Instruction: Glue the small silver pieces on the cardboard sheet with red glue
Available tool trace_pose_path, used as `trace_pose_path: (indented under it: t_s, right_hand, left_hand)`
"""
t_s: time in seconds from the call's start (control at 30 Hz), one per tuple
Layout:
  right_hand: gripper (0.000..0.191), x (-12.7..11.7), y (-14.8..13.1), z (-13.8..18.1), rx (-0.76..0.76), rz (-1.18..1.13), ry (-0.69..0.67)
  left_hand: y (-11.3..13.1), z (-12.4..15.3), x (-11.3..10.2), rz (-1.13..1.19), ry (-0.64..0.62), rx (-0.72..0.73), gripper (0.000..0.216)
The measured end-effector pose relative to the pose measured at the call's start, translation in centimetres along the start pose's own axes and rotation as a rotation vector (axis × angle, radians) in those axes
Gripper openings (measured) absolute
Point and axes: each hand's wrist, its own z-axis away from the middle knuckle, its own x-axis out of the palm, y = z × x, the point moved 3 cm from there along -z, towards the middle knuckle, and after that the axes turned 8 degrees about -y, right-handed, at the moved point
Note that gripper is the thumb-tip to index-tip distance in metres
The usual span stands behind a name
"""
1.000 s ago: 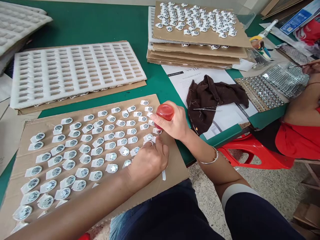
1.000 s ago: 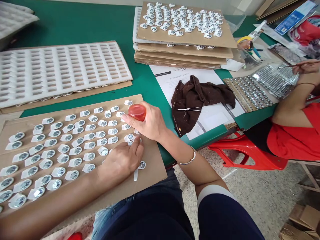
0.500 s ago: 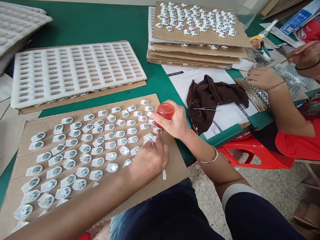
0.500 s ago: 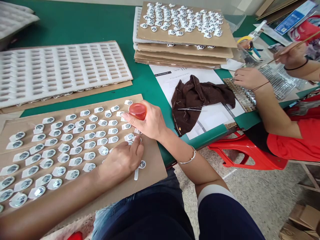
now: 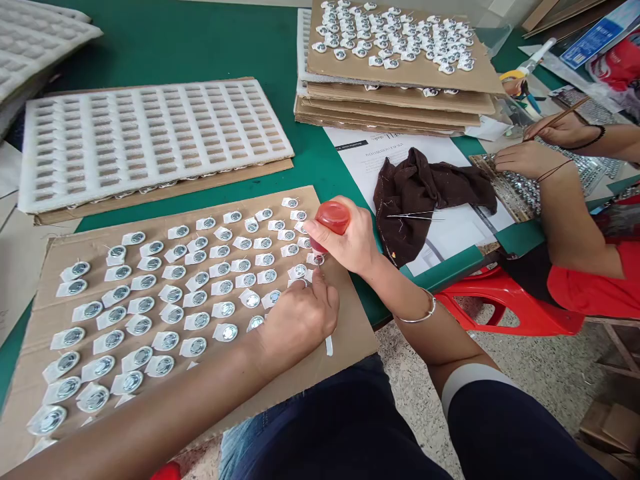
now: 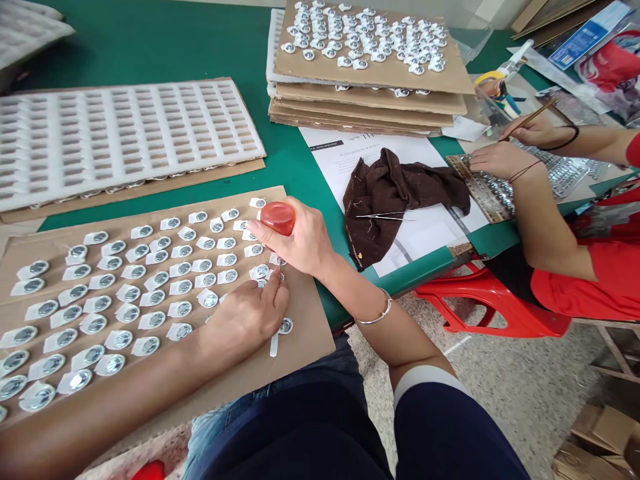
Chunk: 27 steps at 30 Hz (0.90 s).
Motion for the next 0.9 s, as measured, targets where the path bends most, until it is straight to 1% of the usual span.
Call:
trace_pose_path:
  t_s: [0.13, 0.27, 0.43, 0.6, 0.8, 0.9]
  right_hand:
    - [0.039, -0.06, 0.12, -0.04, 0.01, 0.013, 0.01]
    - [0.039, -0.12, 0.2, -0.06, 0.013, 0.035, 0.014]
    - [0.038, -0.03, 0.3, -0.06, 0.008, 0.051, 0.012]
    - [0.037, 0.05, 0.39, -0.07, 0.001, 0.035, 0.025]
    - [0.038, -0.03, 0.53, -0.18, 0.033, 0.017, 0.026]
    - [0.038, -0.15, 0.5, -0.22, 0.033, 0.011, 0.03]
  left_hand:
    - [-0.14, -0.02, -0.12, -0.007, -0.025, 0.016, 0.028]
    - [-0.18, -0.07, -0.14, 0.038, -0.062, 0.016, 0.027]
    - [-0.18, -0.08, -0.19, 0.015, -0.028, 0.006, 0.025]
    - [-0.28, -0.13, -0.09, 0.033, -0.081, 0.003, 0.027]
    - [-0.37, -0.12, -0.14, 0.015, -0.059, 0.033, 0.023]
    - [-0.53, -0.09, -0.06, 0.072, -0.108, 0.032, 0.022]
